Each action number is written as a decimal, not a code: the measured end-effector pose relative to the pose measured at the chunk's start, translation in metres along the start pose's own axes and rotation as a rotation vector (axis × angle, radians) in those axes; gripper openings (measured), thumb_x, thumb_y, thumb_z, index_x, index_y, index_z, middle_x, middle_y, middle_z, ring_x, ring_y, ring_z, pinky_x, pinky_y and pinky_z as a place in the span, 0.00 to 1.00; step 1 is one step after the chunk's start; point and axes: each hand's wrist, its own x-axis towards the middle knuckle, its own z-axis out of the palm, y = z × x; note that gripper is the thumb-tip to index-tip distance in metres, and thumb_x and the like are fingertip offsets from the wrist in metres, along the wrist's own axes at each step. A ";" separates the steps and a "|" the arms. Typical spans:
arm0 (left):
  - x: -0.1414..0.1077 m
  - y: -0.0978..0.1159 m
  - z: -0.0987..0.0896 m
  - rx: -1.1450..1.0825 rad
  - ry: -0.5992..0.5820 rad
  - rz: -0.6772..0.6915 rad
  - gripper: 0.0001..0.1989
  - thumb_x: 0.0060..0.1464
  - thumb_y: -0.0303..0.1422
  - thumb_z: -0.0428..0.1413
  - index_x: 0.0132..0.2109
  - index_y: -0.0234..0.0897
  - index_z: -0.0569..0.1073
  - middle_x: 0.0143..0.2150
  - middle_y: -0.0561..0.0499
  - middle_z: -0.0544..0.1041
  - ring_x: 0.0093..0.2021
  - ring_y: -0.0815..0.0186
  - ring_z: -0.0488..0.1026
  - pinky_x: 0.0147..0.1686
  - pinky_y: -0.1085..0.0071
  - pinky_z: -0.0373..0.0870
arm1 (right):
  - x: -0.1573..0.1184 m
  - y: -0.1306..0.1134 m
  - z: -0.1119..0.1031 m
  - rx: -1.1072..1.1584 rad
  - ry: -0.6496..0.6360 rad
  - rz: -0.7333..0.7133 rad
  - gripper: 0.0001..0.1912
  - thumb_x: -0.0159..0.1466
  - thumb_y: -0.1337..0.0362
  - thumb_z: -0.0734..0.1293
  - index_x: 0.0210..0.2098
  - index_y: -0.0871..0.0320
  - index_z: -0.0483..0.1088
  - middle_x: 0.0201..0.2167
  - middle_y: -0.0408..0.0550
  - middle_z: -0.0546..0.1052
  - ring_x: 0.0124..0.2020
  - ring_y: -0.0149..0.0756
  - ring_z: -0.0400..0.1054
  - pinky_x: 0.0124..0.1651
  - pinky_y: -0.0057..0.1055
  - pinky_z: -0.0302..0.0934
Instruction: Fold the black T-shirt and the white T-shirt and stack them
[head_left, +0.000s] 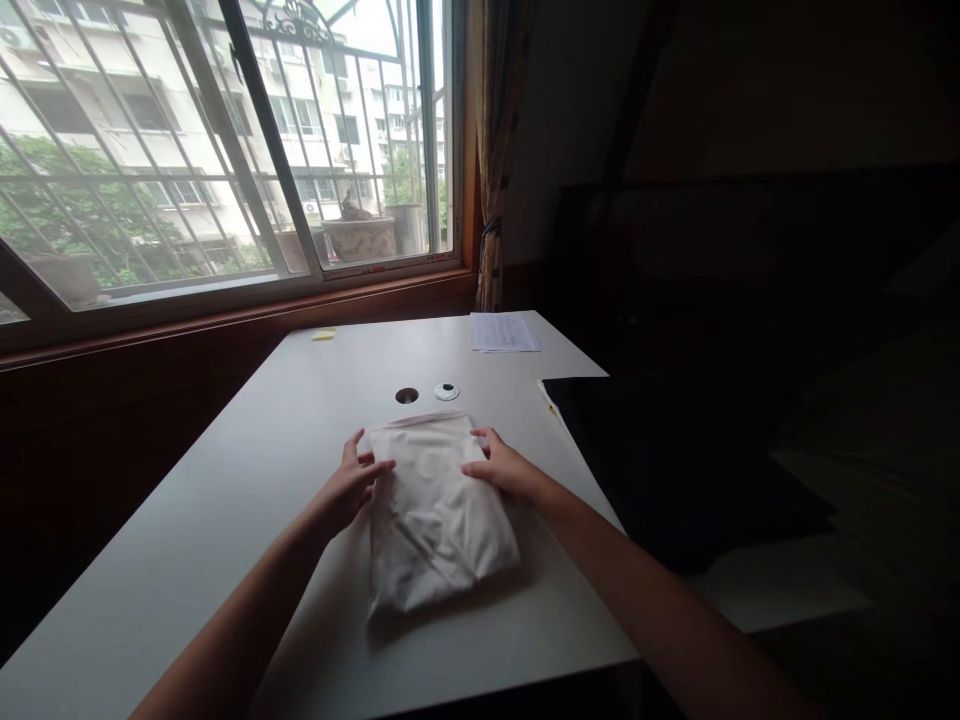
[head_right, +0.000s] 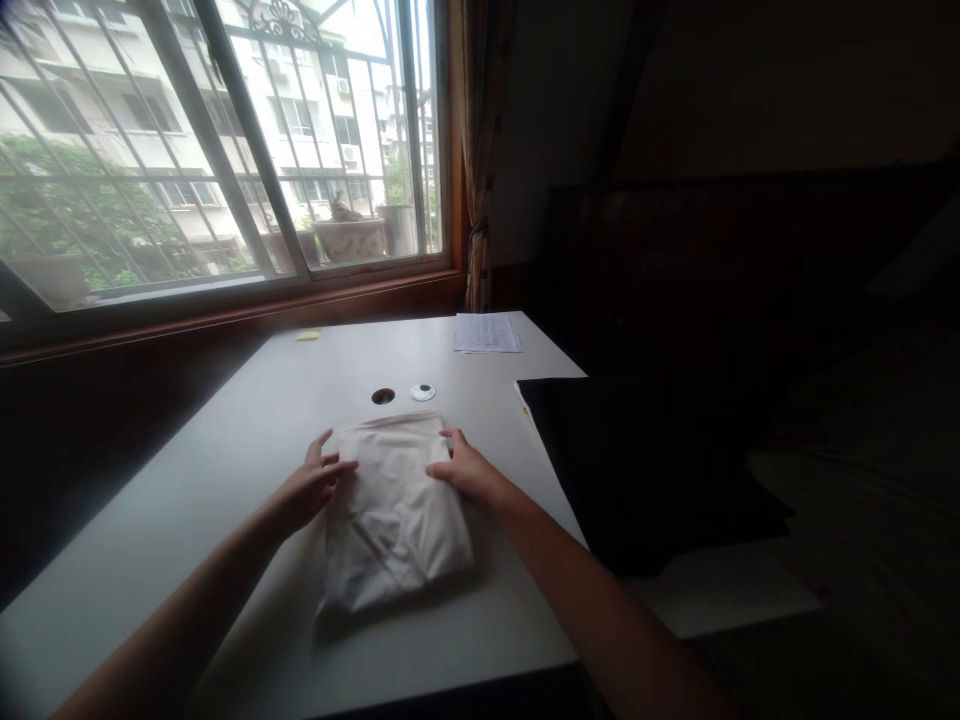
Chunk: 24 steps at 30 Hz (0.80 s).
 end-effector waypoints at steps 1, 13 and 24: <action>0.002 -0.001 0.002 -0.029 -0.005 0.004 0.54 0.50 0.36 0.69 0.74 0.52 0.44 0.68 0.33 0.62 0.53 0.55 0.77 0.43 0.66 0.78 | -0.001 0.000 -0.001 -0.004 -0.004 0.001 0.44 0.55 0.62 0.75 0.67 0.53 0.56 0.51 0.53 0.75 0.49 0.44 0.73 0.53 0.38 0.67; -0.026 -0.004 0.016 0.102 -0.307 -0.032 0.48 0.54 0.47 0.65 0.74 0.58 0.49 0.42 0.51 0.73 0.29 0.69 0.73 0.28 0.72 0.70 | -0.056 0.014 -0.045 -0.108 -0.114 0.078 0.44 0.59 0.55 0.73 0.71 0.51 0.56 0.42 0.48 0.76 0.40 0.43 0.74 0.43 0.37 0.67; -0.011 -0.012 0.051 0.024 -0.357 0.363 0.48 0.54 0.37 0.66 0.75 0.52 0.49 0.78 0.43 0.48 0.72 0.47 0.56 0.67 0.54 0.59 | -0.094 -0.001 -0.044 -0.288 0.042 -0.114 0.24 0.65 0.59 0.64 0.60 0.54 0.64 0.40 0.45 0.75 0.39 0.42 0.71 0.50 0.40 0.63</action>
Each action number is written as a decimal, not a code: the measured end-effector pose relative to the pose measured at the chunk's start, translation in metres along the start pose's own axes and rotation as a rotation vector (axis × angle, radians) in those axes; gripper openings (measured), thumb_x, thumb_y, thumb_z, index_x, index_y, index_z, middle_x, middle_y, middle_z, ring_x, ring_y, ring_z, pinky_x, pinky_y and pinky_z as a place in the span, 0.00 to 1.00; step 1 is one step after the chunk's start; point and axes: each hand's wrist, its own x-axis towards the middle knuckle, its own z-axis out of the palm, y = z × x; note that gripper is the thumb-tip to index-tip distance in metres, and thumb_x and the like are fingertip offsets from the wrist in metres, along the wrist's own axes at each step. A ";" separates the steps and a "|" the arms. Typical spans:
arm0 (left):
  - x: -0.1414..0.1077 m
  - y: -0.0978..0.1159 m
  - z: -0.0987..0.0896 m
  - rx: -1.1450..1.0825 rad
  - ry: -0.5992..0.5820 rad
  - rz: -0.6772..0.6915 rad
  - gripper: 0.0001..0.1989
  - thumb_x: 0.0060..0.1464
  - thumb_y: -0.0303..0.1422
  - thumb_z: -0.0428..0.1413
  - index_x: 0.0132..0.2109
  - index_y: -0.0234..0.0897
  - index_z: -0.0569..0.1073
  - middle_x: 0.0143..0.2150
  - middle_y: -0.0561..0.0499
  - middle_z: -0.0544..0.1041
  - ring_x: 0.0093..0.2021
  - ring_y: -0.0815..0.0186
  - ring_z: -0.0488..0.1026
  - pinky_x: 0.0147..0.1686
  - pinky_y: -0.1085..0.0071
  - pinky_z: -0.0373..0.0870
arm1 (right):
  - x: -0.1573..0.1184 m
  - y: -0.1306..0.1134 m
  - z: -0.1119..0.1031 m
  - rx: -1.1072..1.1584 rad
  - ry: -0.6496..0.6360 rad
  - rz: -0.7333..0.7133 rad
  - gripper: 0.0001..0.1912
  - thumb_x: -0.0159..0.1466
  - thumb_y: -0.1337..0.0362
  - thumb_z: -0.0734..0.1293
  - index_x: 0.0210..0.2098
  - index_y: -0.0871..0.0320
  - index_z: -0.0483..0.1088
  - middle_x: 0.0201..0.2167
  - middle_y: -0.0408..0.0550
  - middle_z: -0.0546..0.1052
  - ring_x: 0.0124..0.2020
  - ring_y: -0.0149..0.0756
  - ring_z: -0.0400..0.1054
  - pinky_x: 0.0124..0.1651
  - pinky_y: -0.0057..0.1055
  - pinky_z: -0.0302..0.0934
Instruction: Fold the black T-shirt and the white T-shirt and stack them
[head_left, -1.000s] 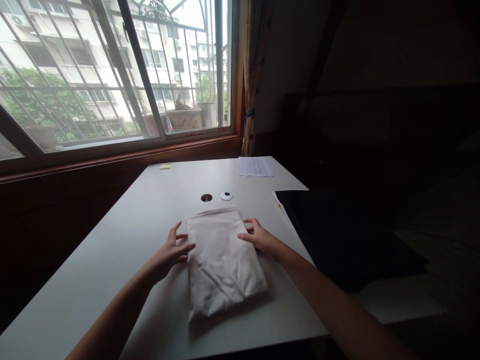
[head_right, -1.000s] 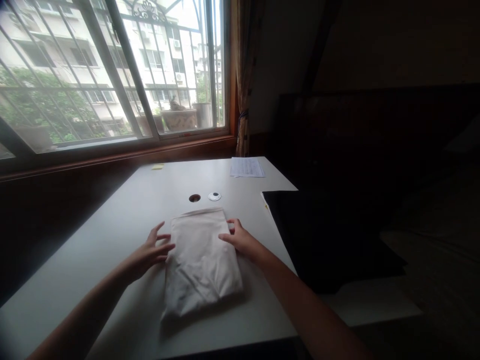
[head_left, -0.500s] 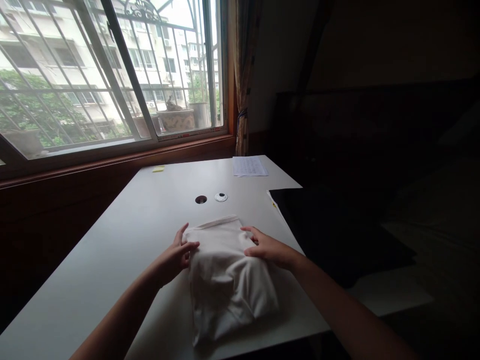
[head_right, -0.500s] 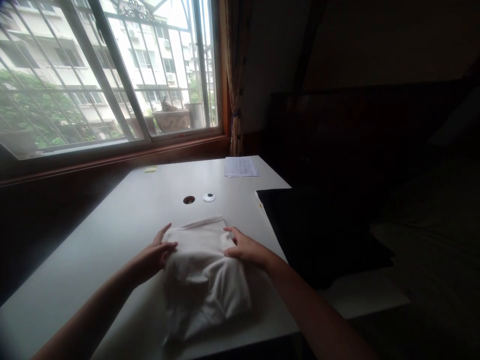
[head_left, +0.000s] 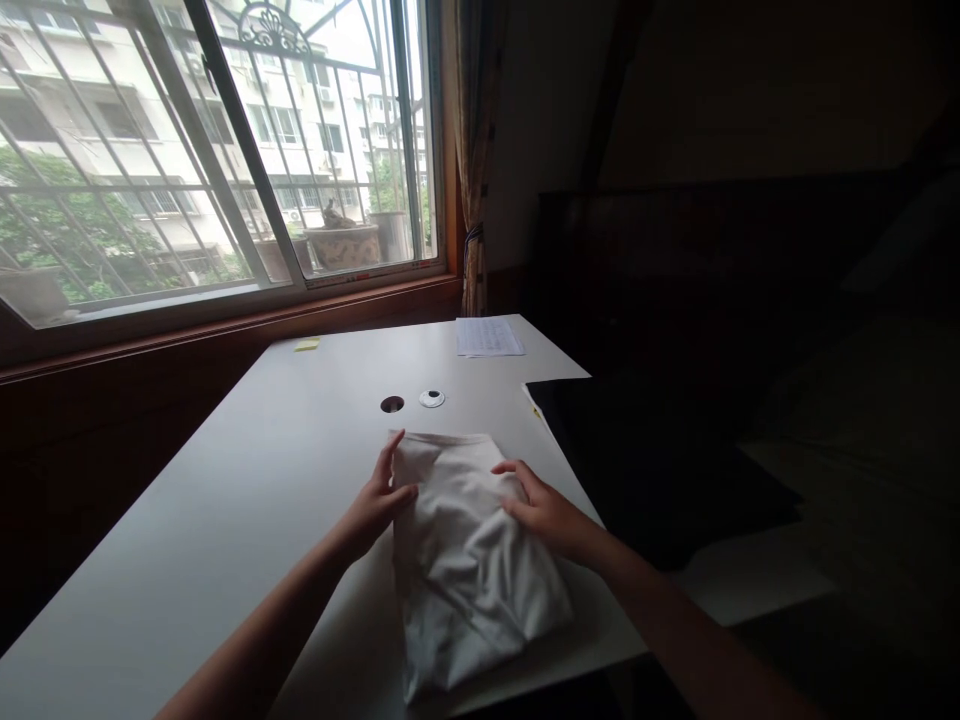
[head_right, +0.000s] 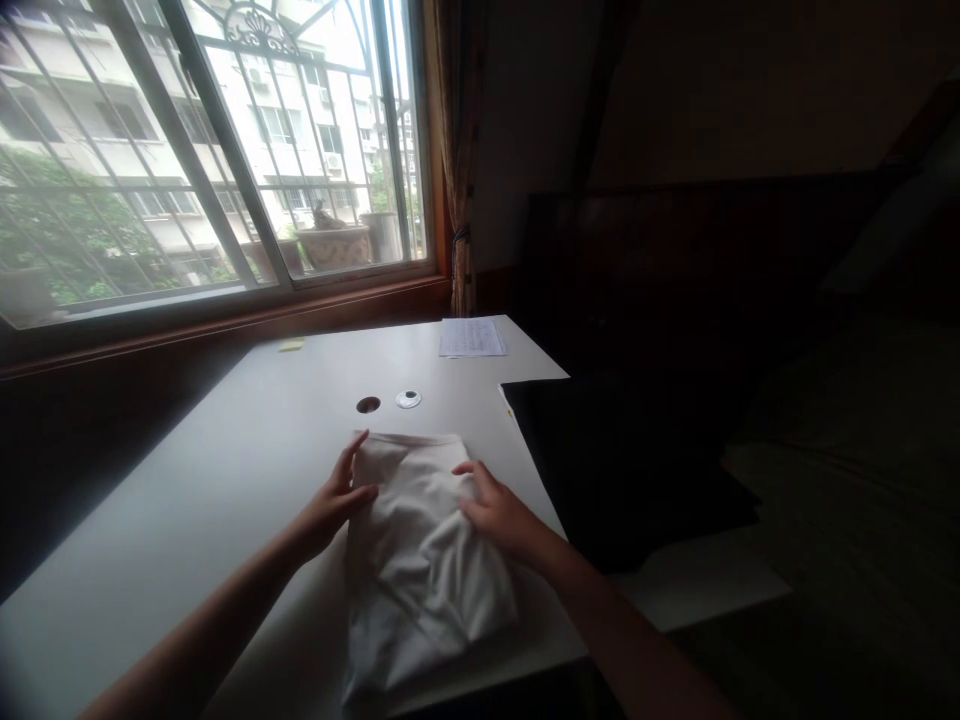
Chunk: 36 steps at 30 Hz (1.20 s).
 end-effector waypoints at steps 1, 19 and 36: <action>0.002 0.004 0.004 -0.036 -0.019 0.003 0.49 0.55 0.37 0.65 0.75 0.53 0.47 0.78 0.43 0.48 0.71 0.46 0.58 0.67 0.53 0.61 | -0.003 -0.001 -0.004 0.013 0.034 -0.010 0.21 0.66 0.58 0.63 0.58 0.54 0.64 0.40 0.44 0.74 0.39 0.42 0.70 0.50 0.40 0.62; 0.156 0.093 0.198 -0.356 -0.057 0.014 0.48 0.65 0.38 0.59 0.74 0.64 0.32 0.75 0.45 0.54 0.55 0.61 0.75 0.46 0.66 0.78 | 0.030 0.024 -0.251 0.118 0.746 0.068 0.17 0.59 0.59 0.72 0.47 0.53 0.72 0.41 0.48 0.77 0.39 0.40 0.73 0.40 0.32 0.68; 0.105 0.013 0.245 0.124 -0.312 -0.020 0.42 0.49 0.23 0.63 0.69 0.41 0.59 0.29 0.59 0.74 0.27 0.68 0.76 0.32 0.71 0.75 | -0.036 0.122 -0.240 0.135 0.461 0.318 0.43 0.53 0.55 0.78 0.64 0.53 0.63 0.47 0.54 0.80 0.44 0.45 0.76 0.42 0.32 0.71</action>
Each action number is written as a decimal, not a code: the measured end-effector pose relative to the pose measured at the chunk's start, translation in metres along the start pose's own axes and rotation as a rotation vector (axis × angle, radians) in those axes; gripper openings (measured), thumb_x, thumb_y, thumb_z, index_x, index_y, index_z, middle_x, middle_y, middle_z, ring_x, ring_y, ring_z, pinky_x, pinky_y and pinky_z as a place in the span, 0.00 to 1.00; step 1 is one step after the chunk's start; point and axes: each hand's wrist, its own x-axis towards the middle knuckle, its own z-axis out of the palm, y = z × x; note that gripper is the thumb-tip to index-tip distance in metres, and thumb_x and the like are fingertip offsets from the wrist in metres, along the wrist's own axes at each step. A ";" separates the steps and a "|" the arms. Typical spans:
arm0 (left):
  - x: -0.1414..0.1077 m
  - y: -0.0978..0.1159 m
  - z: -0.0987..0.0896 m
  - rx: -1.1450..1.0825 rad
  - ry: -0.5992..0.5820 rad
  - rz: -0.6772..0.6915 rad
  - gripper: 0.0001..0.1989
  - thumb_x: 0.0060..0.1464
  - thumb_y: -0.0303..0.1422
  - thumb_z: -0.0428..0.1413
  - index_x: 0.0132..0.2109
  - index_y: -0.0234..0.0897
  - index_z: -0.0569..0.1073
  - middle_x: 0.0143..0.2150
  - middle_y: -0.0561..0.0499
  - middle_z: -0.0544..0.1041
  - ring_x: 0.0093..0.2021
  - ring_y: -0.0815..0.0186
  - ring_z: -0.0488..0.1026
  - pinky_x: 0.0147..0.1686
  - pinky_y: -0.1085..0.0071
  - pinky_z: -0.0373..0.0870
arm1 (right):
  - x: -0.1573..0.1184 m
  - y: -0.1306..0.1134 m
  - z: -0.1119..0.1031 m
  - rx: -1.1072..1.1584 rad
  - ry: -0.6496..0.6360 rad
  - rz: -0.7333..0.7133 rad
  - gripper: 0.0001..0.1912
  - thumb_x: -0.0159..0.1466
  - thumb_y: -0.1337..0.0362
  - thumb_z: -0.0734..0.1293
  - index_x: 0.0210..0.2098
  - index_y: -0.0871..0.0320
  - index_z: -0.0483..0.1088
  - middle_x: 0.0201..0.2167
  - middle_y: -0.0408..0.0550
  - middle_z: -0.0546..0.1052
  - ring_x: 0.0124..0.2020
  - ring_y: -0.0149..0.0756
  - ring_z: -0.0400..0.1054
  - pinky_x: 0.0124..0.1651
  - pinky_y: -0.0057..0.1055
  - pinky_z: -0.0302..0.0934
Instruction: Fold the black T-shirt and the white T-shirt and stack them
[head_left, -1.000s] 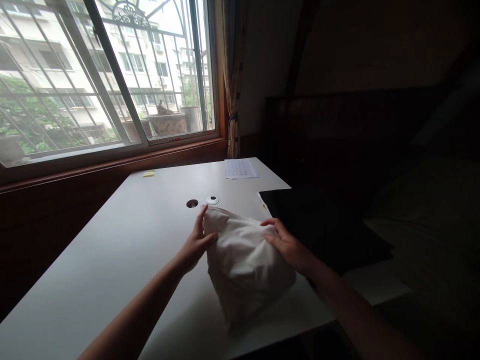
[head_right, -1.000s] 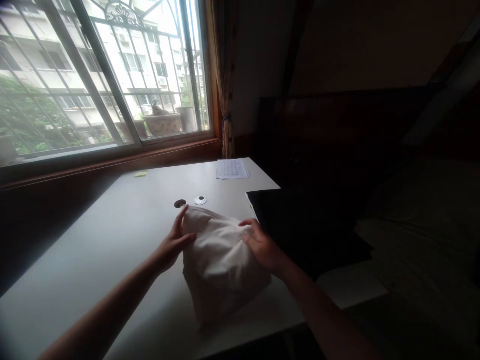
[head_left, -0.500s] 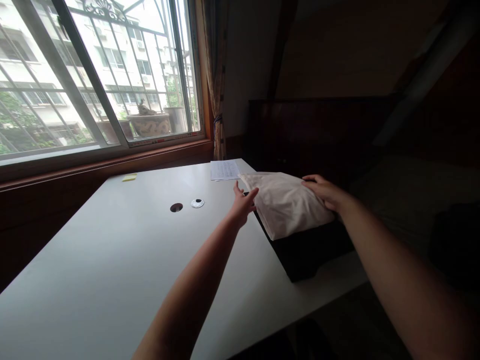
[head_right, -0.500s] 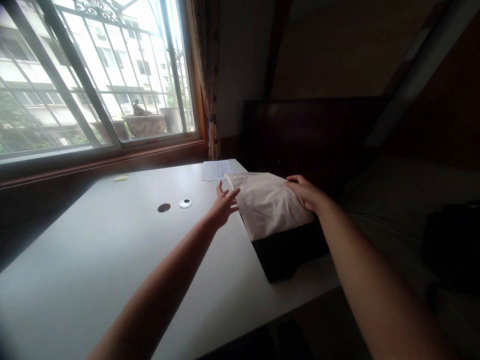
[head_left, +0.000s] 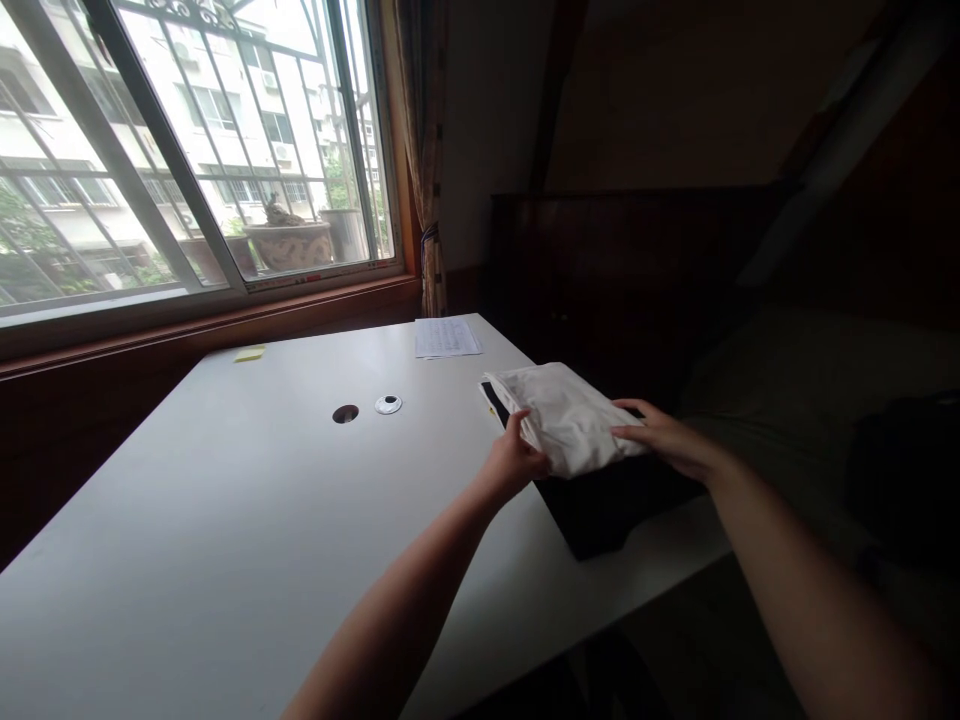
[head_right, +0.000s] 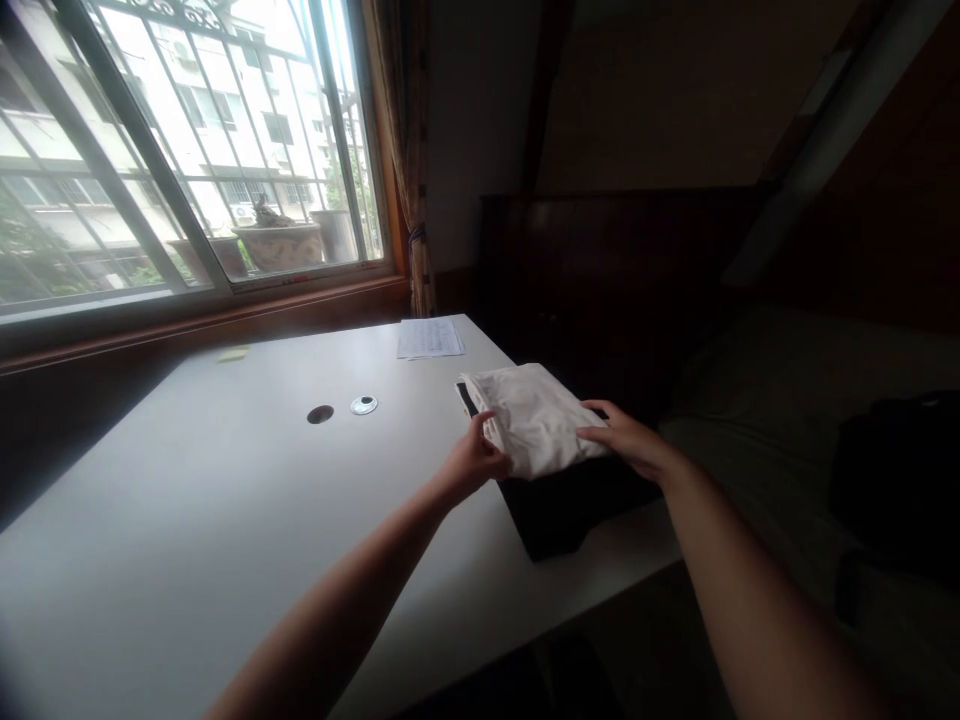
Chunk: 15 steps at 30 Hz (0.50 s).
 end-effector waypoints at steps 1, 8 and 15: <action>-0.002 0.004 0.004 0.014 0.004 0.016 0.37 0.49 0.23 0.62 0.66 0.40 0.63 0.28 0.59 0.74 0.28 0.68 0.76 0.32 0.72 0.75 | -0.001 0.001 -0.002 0.007 0.028 -0.021 0.40 0.53 0.55 0.77 0.63 0.52 0.64 0.48 0.53 0.79 0.44 0.44 0.76 0.41 0.31 0.71; -0.026 0.023 0.029 0.055 -0.055 0.088 0.13 0.53 0.24 0.58 0.46 0.37 0.76 0.30 0.54 0.78 0.29 0.69 0.78 0.30 0.75 0.72 | -0.019 0.016 -0.025 -0.033 0.161 -0.035 0.33 0.58 0.56 0.72 0.61 0.49 0.64 0.53 0.57 0.75 0.44 0.45 0.73 0.37 0.32 0.66; -0.046 0.009 0.027 0.250 -0.125 0.174 0.23 0.52 0.23 0.59 0.55 0.40 0.74 0.36 0.51 0.80 0.33 0.65 0.78 0.39 0.67 0.77 | -0.021 0.061 -0.024 -0.348 0.207 -0.089 0.29 0.59 0.56 0.69 0.58 0.53 0.64 0.51 0.65 0.74 0.49 0.57 0.72 0.49 0.45 0.67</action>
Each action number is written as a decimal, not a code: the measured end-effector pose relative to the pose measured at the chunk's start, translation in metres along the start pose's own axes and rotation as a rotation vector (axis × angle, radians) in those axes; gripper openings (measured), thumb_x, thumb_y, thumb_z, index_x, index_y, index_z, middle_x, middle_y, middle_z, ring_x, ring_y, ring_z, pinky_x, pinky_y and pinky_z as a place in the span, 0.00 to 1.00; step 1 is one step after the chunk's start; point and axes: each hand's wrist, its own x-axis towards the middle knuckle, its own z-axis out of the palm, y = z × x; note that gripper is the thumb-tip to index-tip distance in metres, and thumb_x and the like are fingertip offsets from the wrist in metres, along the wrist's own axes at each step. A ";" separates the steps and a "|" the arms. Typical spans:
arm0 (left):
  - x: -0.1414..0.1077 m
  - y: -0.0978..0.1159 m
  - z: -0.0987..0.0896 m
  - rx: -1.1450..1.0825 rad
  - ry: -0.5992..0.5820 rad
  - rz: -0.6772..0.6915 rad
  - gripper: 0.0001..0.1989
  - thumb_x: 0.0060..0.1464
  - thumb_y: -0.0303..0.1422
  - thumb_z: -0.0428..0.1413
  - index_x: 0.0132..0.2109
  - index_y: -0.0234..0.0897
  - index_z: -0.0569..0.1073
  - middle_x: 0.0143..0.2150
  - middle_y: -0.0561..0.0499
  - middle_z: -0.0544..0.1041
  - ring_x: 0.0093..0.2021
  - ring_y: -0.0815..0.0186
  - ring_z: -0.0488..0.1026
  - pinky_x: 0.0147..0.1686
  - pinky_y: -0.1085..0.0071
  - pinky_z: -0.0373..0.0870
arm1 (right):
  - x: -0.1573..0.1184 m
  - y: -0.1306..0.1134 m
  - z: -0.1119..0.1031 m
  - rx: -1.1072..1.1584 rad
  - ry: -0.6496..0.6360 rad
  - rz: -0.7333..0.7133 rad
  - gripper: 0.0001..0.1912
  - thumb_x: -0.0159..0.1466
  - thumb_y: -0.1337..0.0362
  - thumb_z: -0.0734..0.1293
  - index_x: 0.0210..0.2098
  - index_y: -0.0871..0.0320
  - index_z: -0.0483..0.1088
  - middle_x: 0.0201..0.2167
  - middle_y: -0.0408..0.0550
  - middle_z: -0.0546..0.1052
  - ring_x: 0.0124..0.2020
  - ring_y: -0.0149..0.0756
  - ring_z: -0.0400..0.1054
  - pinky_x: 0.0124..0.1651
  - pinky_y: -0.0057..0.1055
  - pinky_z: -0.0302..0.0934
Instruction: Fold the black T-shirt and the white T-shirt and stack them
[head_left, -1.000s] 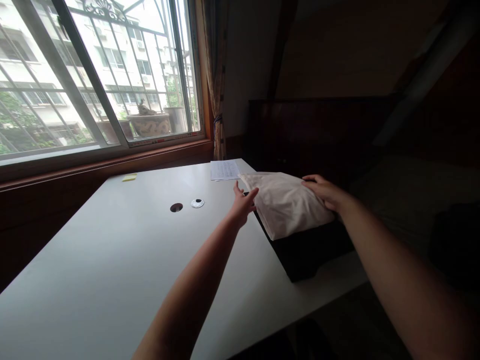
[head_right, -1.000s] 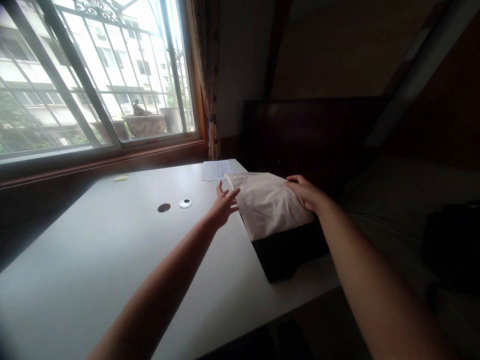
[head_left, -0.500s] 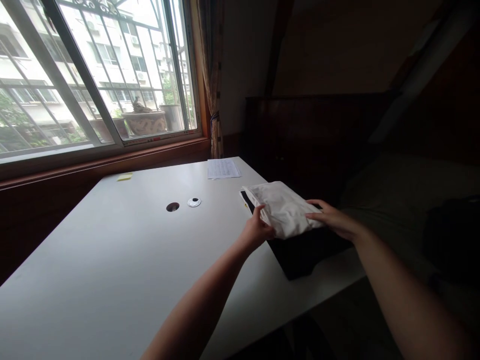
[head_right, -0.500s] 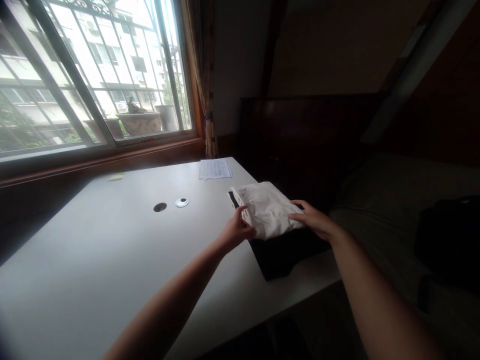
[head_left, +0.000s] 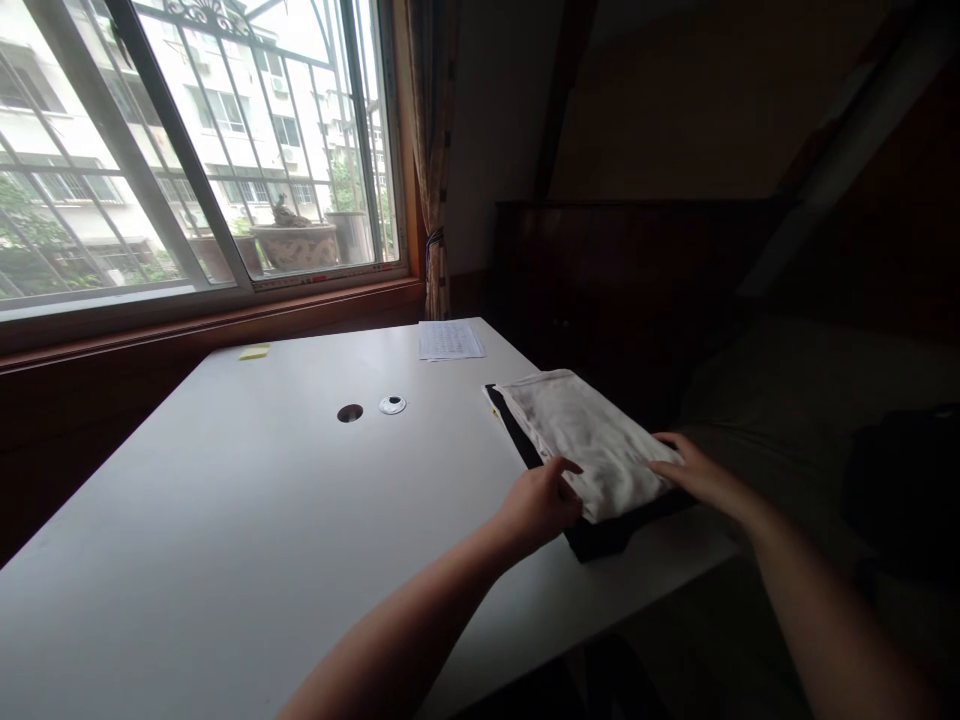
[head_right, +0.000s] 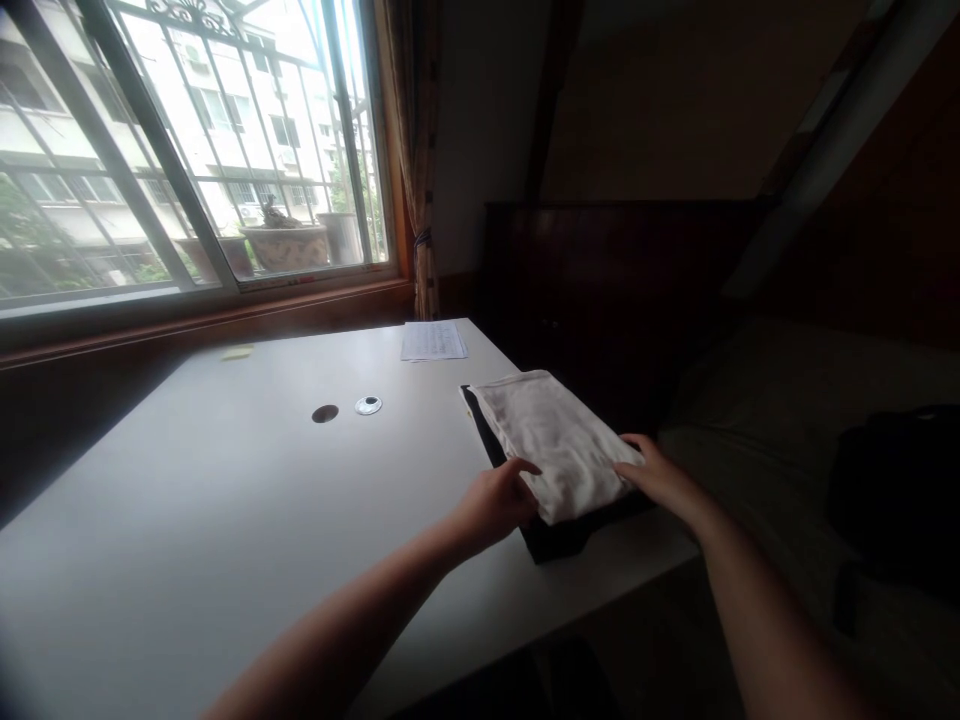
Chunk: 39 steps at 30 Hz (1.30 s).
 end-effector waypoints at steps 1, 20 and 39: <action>-0.004 -0.002 -0.004 0.016 0.017 0.010 0.24 0.53 0.24 0.59 0.57 0.40 0.73 0.39 0.50 0.80 0.35 0.64 0.79 0.41 0.64 0.77 | -0.001 0.000 0.004 -0.086 0.051 -0.018 0.28 0.59 0.55 0.69 0.58 0.53 0.65 0.52 0.64 0.74 0.51 0.59 0.71 0.52 0.47 0.66; -0.188 -0.084 -0.194 1.192 0.002 0.063 0.41 0.68 0.55 0.45 0.77 0.44 0.41 0.78 0.42 0.45 0.77 0.46 0.43 0.71 0.39 0.47 | -0.090 -0.218 0.172 -0.264 -0.555 -1.036 0.43 0.68 0.41 0.64 0.74 0.56 0.53 0.75 0.55 0.52 0.76 0.50 0.43 0.76 0.50 0.42; -0.201 -0.110 -0.204 1.104 -0.029 -0.073 0.45 0.63 0.61 0.45 0.76 0.39 0.46 0.77 0.42 0.47 0.77 0.49 0.45 0.73 0.45 0.41 | -0.098 -0.258 0.266 -0.350 -0.711 -1.106 0.49 0.68 0.33 0.56 0.77 0.57 0.41 0.77 0.53 0.39 0.77 0.47 0.32 0.76 0.48 0.25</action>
